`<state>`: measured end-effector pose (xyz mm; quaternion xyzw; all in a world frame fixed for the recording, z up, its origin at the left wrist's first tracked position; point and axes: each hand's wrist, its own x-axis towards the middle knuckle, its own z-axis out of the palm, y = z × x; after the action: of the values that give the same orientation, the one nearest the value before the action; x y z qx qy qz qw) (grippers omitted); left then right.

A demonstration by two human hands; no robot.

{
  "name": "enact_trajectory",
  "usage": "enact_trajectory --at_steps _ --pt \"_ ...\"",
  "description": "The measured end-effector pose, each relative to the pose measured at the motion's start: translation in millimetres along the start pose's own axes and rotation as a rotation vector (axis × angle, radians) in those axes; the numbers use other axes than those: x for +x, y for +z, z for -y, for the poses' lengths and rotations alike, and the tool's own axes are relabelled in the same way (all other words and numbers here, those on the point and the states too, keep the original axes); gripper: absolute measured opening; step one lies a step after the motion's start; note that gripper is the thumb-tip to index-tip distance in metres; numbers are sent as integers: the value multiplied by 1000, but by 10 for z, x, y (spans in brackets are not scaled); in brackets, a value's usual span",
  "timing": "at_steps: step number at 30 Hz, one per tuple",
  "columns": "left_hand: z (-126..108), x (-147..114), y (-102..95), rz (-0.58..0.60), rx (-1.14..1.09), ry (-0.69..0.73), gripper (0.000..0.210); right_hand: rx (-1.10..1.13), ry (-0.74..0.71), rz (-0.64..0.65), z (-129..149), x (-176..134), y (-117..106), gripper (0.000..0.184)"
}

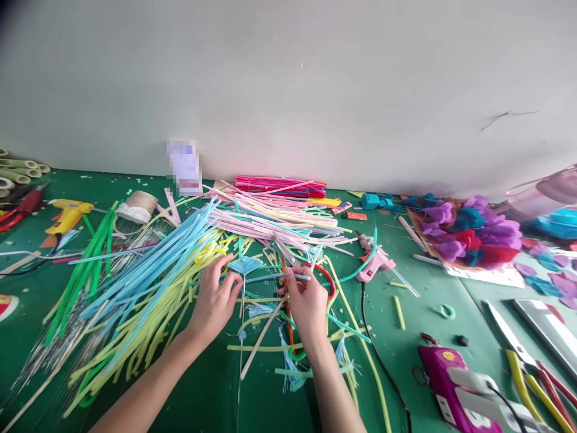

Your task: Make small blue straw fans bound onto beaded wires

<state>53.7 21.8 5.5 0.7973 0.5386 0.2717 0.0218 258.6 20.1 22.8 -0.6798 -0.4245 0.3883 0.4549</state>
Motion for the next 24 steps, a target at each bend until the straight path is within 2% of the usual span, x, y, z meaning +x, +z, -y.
enact_trajectory --at_steps 3,7,14,19,24 --pt "7 -2 -23 -9 77 80 13 -133 -76 14 33 -22 3 36" --pt "82 -16 -33 51 133 159 22 -314 -230 34 56 -52 7 25" --pt "281 -36 -164 189 -34 186 23 -491 -556 120 65 -80 4 17" --pt "410 24 -294 232 -157 112 26 -712 -757 176 217 -93 -28 19" --pt "425 110 -368 243 -183 113 32 -962 -938 247 380 -57 -4 30"
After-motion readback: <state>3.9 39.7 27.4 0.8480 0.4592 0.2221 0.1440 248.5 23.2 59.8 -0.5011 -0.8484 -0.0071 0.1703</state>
